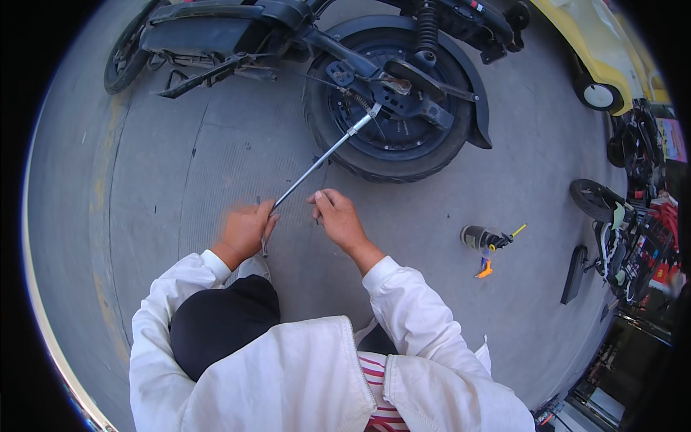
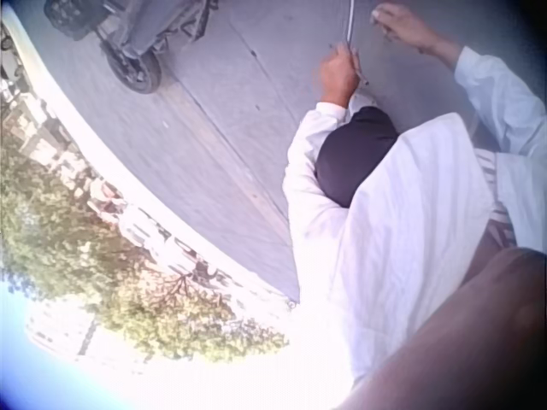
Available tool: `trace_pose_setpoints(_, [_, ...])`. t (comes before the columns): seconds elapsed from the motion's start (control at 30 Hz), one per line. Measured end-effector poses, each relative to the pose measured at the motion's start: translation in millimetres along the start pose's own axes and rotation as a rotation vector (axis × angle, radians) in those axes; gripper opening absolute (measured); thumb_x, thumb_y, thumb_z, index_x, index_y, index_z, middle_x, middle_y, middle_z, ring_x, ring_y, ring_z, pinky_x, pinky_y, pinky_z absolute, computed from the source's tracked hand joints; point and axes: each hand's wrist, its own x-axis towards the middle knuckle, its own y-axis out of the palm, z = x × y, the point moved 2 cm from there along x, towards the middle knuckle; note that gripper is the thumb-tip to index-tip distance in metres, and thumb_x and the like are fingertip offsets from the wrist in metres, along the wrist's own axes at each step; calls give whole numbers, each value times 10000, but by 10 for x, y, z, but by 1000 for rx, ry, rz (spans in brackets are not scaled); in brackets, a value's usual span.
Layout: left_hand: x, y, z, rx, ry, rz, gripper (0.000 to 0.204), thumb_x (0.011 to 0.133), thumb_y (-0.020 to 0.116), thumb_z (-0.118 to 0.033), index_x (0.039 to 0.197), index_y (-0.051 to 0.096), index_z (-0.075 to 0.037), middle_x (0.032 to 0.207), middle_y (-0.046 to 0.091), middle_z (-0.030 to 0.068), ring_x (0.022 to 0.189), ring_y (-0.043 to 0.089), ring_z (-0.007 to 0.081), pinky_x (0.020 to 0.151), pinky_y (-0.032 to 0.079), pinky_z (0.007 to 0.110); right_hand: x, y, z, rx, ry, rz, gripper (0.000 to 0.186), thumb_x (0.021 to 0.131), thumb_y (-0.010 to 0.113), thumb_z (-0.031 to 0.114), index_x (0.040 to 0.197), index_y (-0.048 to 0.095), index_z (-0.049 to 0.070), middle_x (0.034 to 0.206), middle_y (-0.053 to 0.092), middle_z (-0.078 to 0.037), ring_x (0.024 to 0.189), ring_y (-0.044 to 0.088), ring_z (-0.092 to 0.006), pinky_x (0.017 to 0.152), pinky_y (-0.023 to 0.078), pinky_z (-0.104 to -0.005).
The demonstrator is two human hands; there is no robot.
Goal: The person uses a T-handle wrench to loosen and tighten a bolt on the rear wheel hub of a black electric scooter. They briefly pick up a spray bottle, then continue adjusting the wheel bolt before standing up and moving the scooter.
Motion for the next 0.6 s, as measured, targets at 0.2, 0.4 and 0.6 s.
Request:
trace_pose_setpoints(0.2, [16,137,-385,-93,90,262,423,861,741,-342,1055,537,-26,654,642,100,584,651,317,567,508,419,14,-25,-190,75,89,-46,339,1027,483,279,955,658,-2,693,595,-49,673,565,-154,660,458,-320])
trace_pose_setpoints(0.4, [50,184,-172,-20,78,237,230,922,633,-269,995,523,-79,649,644,106,588,642,349,553,492,450,48,-98,-262,9,56,-59,344,1044,456,287,995,642,2,723,581,-17,598,482,-82,555,407,-251])
trace_pose_setpoints(0.6, [288,-164,565,183,172,160,130,924,583,-191,884,504,-95,641,616,99,561,599,336,554,475,433,61,-76,-252,-27,53,-48,361,1041,454,297,1010,649,-5,734,585,-20,599,476,-84,559,404,-253])
